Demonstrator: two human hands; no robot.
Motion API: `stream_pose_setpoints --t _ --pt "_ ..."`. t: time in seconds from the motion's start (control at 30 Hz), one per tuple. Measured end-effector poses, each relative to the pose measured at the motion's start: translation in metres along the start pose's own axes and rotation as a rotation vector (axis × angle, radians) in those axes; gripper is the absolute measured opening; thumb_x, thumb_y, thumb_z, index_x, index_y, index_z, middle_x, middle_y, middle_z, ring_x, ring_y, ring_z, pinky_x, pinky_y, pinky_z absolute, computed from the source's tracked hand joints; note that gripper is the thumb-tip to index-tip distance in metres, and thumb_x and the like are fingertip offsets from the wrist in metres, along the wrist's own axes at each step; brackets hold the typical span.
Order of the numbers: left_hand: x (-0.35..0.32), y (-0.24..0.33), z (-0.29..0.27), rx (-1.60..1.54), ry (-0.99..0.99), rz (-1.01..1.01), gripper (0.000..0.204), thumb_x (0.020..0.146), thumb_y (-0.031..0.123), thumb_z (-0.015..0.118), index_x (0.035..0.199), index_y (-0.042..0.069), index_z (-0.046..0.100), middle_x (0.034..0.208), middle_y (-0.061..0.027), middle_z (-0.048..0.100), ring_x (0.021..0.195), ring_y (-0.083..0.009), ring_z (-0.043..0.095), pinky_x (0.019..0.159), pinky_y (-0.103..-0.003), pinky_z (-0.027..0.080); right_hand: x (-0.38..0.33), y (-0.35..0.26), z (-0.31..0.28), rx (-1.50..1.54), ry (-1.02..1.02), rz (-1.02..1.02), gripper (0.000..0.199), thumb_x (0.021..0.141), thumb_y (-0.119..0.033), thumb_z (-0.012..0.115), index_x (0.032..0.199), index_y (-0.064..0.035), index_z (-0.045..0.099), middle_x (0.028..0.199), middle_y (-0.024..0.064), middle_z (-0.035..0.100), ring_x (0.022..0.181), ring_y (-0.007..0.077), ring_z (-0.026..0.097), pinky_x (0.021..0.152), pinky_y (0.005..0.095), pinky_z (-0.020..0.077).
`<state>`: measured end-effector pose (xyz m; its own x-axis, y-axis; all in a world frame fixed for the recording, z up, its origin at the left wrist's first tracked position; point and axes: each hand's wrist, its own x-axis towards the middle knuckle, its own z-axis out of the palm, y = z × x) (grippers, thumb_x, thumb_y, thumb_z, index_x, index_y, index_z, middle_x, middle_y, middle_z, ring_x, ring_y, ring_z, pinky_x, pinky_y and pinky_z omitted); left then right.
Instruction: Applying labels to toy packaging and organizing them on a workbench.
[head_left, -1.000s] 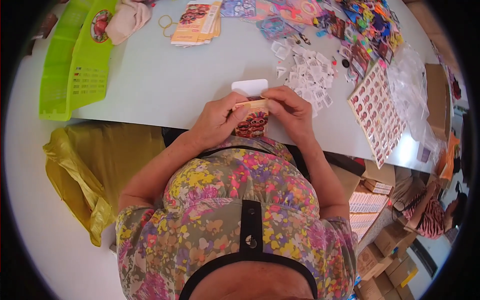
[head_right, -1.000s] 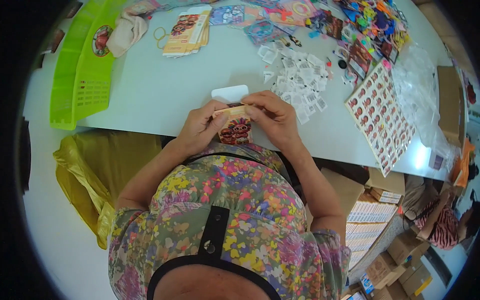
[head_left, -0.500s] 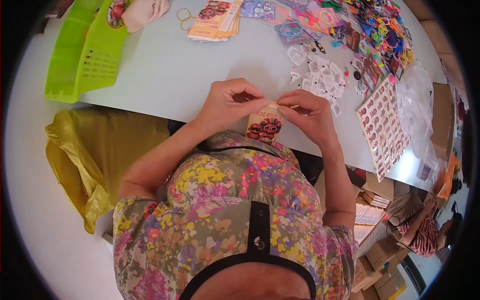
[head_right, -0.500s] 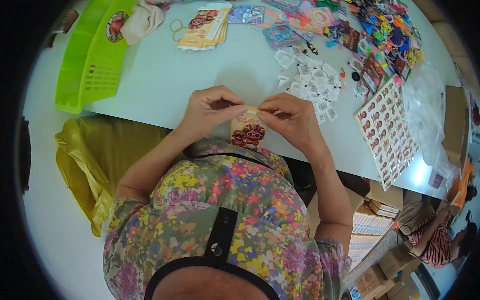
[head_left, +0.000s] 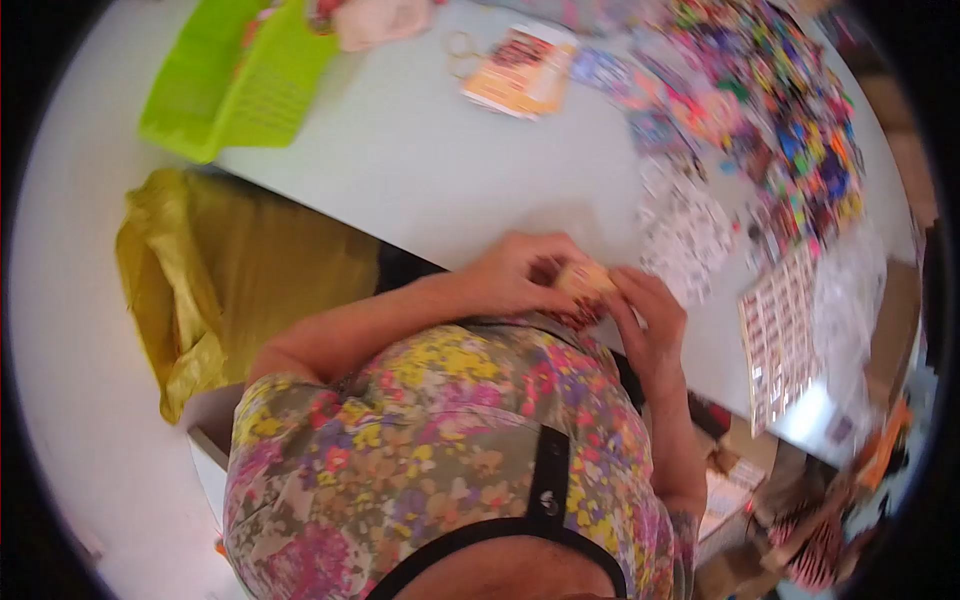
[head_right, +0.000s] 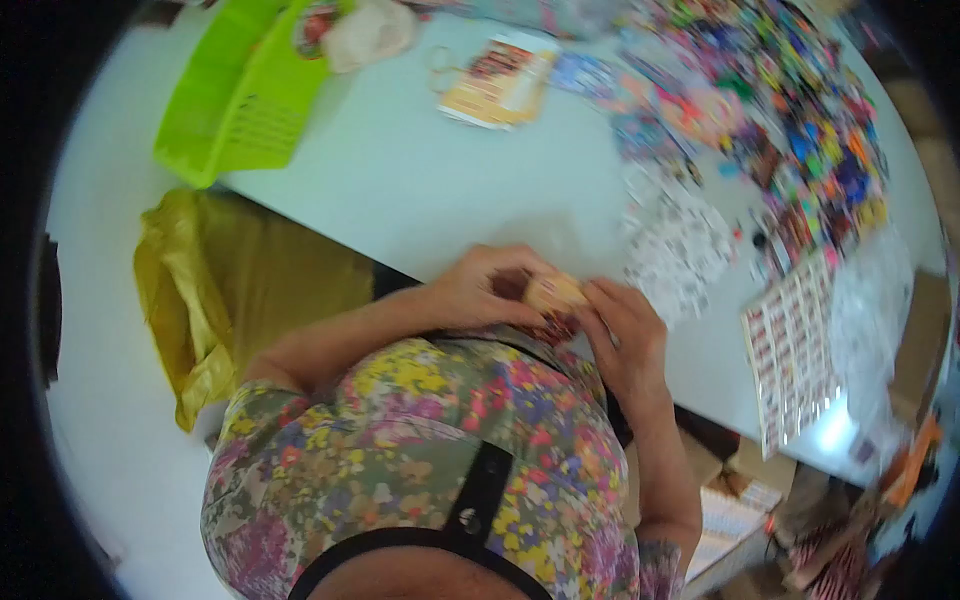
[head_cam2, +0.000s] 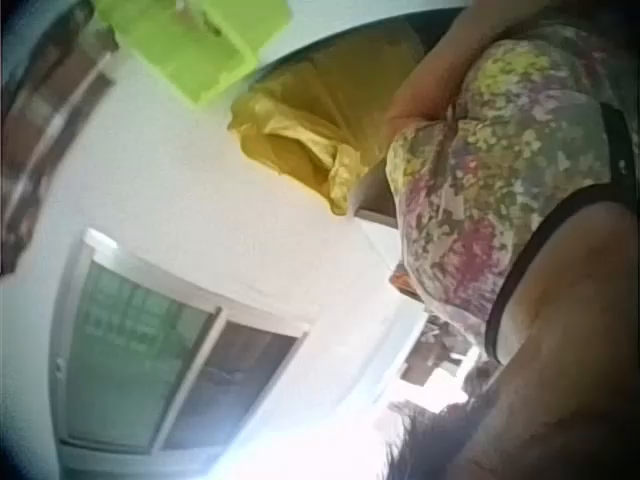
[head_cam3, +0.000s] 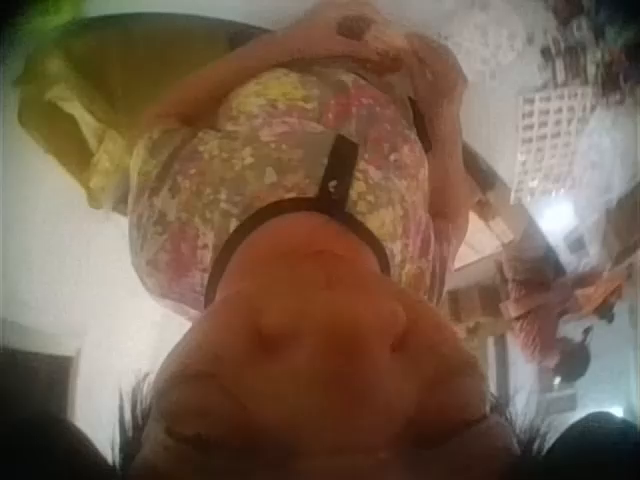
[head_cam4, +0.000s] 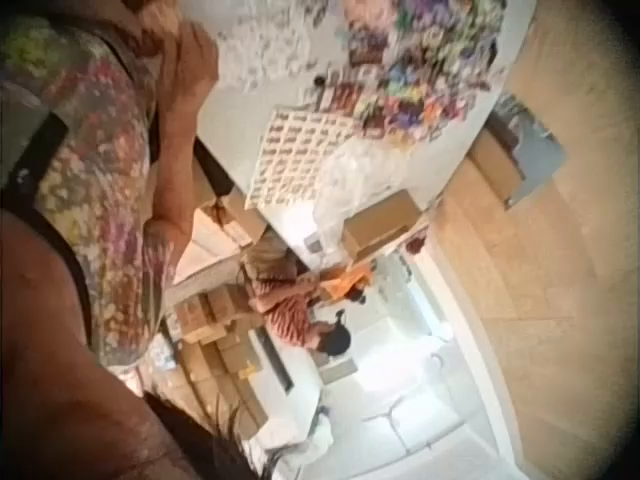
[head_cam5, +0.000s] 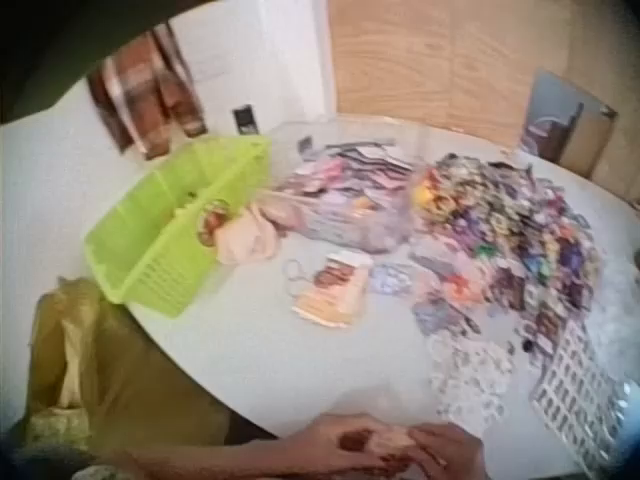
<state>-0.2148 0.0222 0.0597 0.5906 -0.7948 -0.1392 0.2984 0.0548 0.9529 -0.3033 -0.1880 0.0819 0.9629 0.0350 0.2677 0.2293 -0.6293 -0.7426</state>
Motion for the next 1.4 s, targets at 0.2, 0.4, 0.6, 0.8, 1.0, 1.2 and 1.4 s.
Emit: stream_pose_setpoints --t 0.2,0.4,0.6,0.8,1.0,1.2,1.4 --pt "-0.005 -0.001 -0.005 0.34 0.022 0.16 0.045 0.081 0.004 0.074 0.122 0.003 0.055 0.108 -0.0072 0.063 0.098 -0.0148 0.062 0.083 -0.031 0.052 -0.009 0.003 0.012 0.145 0.027 0.01 0.04 0.078 0.004 0.068 0.118 0.0007 0.063 0.121 0.0164 0.062 0.098 0.025 0.064 0.08 0.0337 0.0541" --pt "-0.038 0.06 -0.149 0.591 0.841 0.392 0.037 0.091 0.01 0.063 0.125 0.001 0.051 0.102 -0.0099 0.064 0.079 -0.0133 0.067 0.058 -0.026 0.059 0.008 0.001 0.012 0.298 0.07 0.202 0.045 0.083 0.005 0.061 0.128 -0.0029 0.057 0.133 0.013 0.055 0.099 0.0176 0.062 0.073 0.0265 0.0541" --pt "-0.044 0.062 -0.225 1.65 1.158 0.358 0.04 0.082 0.004 0.067 0.121 0.003 0.058 0.107 -0.0138 0.063 0.098 -0.027 0.061 0.081 -0.034 0.051 0.005 0.018 0.019 0.265 0.04 0.157 0.041 0.083 0.004 0.062 0.124 -0.0024 0.059 0.131 0.0117 0.056 0.094 0.0154 0.063 0.073 0.0252 0.0537" --pt "0.057 0.056 -0.151 1.407 0.846 0.422 0.049 0.073 0.019 0.078 0.116 0.003 0.059 0.102 -0.0121 0.062 0.102 -0.0284 0.054 0.086 -0.039 0.046 0.003 0.018 0.03 0.061 0.066 0.056 0.03 0.08 0.004 0.067 0.109 0.0005 0.065 0.116 0.0138 0.064 0.093 0.0233 0.065 0.075 0.03 0.0532" --pt "0.11 0.052 -0.158 0.994 0.892 0.13 0.06 0.064 0.023 0.086 0.112 -0.001 0.059 0.082 -0.0079 0.064 0.074 -0.0184 0.061 0.066 -0.031 0.05 0.004 0.019 0.038 0.064 0.126 0.019 0.027 0.078 0.003 0.068 0.106 0.0007 0.066 0.111 0.0139 0.066 0.094 0.0277 0.064 0.079 0.0333 0.0517" --pt "0.111 0.05 -0.168 0.618 0.867 0.279 0.039 0.073 0.014 0.081 0.103 -0.005 0.063 0.079 -0.0054 0.068 0.065 -0.0088 0.06 0.061 -0.024 0.05 0.003 0.025 0.033 0.12 0.079 0.103 0.026 0.083 0.001 0.066 0.109 0.0015 0.065 0.115 0.0147 0.064 0.104 0.0264 0.062 0.088 0.0321 0.0493" --pt "0.107 0.049 -0.176 0.848 0.927 0.327 0.024 0.078 0.012 0.075 0.096 -0.003 0.07 0.076 -0.0081 0.07 0.063 -0.0096 0.062 0.06 -0.025 0.049 0.002 0.026 0.033 0.169 0.09 0.127 0.025 0.084 0.0 0.065 0.109 0.0012 0.065 0.115 0.0149 0.064 0.105 0.0262 0.062 0.089 0.0325 0.049"
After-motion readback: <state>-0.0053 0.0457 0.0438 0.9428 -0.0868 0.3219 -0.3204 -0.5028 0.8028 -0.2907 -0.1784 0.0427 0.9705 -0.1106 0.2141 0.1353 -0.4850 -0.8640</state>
